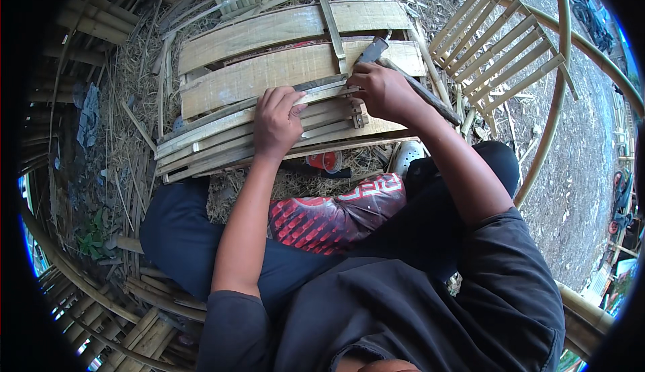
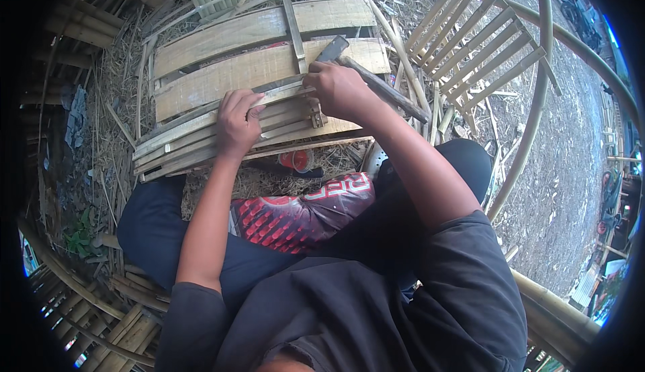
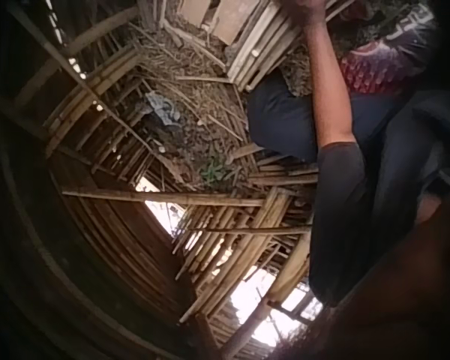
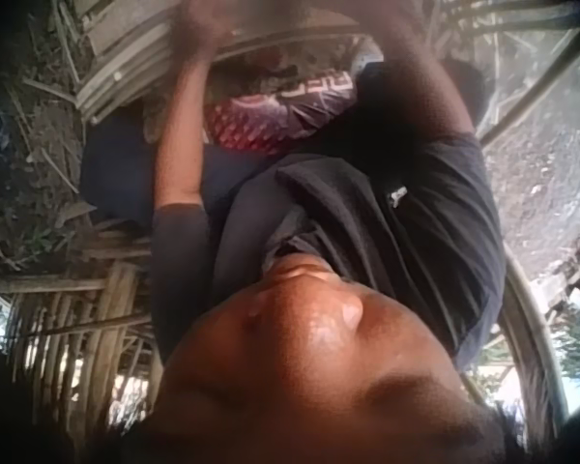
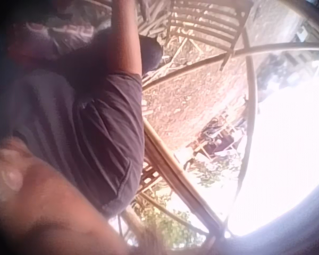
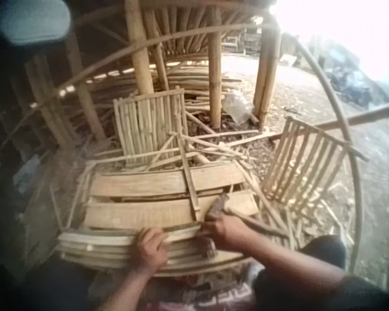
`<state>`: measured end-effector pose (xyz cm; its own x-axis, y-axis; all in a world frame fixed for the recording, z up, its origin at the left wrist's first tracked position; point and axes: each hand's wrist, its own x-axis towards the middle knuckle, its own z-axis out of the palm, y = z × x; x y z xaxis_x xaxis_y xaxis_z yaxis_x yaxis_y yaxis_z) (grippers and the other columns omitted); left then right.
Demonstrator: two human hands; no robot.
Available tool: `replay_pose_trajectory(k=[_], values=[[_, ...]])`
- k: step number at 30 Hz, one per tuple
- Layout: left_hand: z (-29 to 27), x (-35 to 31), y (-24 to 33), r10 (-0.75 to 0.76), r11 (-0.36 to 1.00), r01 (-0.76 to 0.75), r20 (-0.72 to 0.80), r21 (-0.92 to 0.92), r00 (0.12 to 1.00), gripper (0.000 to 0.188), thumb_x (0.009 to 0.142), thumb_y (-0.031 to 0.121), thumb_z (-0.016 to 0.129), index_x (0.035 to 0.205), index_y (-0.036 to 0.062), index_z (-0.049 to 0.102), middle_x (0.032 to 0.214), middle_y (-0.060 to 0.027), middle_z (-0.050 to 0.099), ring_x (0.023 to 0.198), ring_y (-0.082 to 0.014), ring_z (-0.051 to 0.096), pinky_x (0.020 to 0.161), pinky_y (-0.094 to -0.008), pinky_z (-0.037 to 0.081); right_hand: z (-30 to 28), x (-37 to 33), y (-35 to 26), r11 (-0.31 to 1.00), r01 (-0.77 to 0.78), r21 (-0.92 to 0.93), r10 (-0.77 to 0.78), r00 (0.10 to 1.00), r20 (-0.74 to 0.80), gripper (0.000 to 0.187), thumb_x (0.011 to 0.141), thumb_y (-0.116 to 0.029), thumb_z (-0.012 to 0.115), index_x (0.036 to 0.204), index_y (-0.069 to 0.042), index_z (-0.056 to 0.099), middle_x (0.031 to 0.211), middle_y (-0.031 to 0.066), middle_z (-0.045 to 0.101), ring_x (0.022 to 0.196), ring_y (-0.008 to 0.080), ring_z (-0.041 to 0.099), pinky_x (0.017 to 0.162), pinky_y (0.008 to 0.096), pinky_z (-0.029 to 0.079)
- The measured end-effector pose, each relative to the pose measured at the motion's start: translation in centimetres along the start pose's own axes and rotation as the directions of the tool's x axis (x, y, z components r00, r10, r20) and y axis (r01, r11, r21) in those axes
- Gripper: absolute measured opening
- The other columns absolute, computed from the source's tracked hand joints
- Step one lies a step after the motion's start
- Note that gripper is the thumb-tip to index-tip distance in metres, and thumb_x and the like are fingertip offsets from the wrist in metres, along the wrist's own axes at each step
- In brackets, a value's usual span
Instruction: The person constructs a bamboo chair by hammering nails into thin bamboo slats to secure them to a frame and then uses a blade to trim a small bamboo piece.
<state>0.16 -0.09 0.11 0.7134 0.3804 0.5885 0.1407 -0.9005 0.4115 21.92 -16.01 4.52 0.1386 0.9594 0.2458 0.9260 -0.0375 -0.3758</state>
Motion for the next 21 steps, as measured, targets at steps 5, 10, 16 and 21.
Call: replay_pose_trajectory(k=[5,10,16,21], values=[[0.1,0.0,0.2,-0.022,0.999,0.022,-0.008,0.04,1.0,0.02,0.082,0.004,0.074,0.101,0.0076,0.072,0.103,-0.007,0.069,0.101,-0.0295,0.065,0.089,-0.0417,0.049,0.1,-0.2,0.6,0.996,-0.024,0.083,0.021,0.999,0.039,0.018,0.086,-0.008,0.075,0.103,-0.003,0.076,0.098,0.0119,0.068,0.092,0.0356,0.07,0.079,0.0462,0.056],[0.3,-0.1,0.3,-0.039,0.998,0.039,0.001,0.05,0.999,0.021,0.083,0.005,0.073,0.103,0.0082,0.071,0.104,-0.0064,0.068,0.102,-0.029,0.065,0.09,-0.0418,0.049,0.4,-0.2,0.7,0.995,-0.03,0.098,0.028,0.999,0.015,0.016,0.086,-0.007,0.074,0.102,-0.003,0.078,0.098,0.0127,0.07,0.093,0.0358,0.071,0.081,0.0454,0.057],[0.4,-0.1,0.3,-0.051,0.997,0.05,0.005,0.067,0.999,0.021,0.084,0.005,0.072,0.104,0.0086,0.071,0.105,-0.0064,0.068,0.103,-0.029,0.064,0.091,-0.042,0.048,0.9,-0.2,0.7,0.992,-0.048,0.12,0.051,0.999,-0.019,0.014,0.086,-0.003,0.073,0.099,0.0,0.078,0.1,0.015,0.072,0.095,0.0366,0.071,0.084,0.0447,0.057],[0.4,-0.2,0.3,-0.053,0.995,0.053,0.0,0.083,0.999,0.021,0.083,0.004,0.071,0.104,0.0083,0.07,0.105,-0.0072,0.068,0.104,-0.0295,0.064,0.092,-0.0422,0.048,1.2,-0.2,0.7,0.986,-0.042,0.16,0.05,0.997,-0.051,0.028,0.077,0.004,0.065,0.099,-0.003,0.079,0.098,0.0159,0.071,0.093,0.0374,0.072,0.084,0.0465,0.057]])
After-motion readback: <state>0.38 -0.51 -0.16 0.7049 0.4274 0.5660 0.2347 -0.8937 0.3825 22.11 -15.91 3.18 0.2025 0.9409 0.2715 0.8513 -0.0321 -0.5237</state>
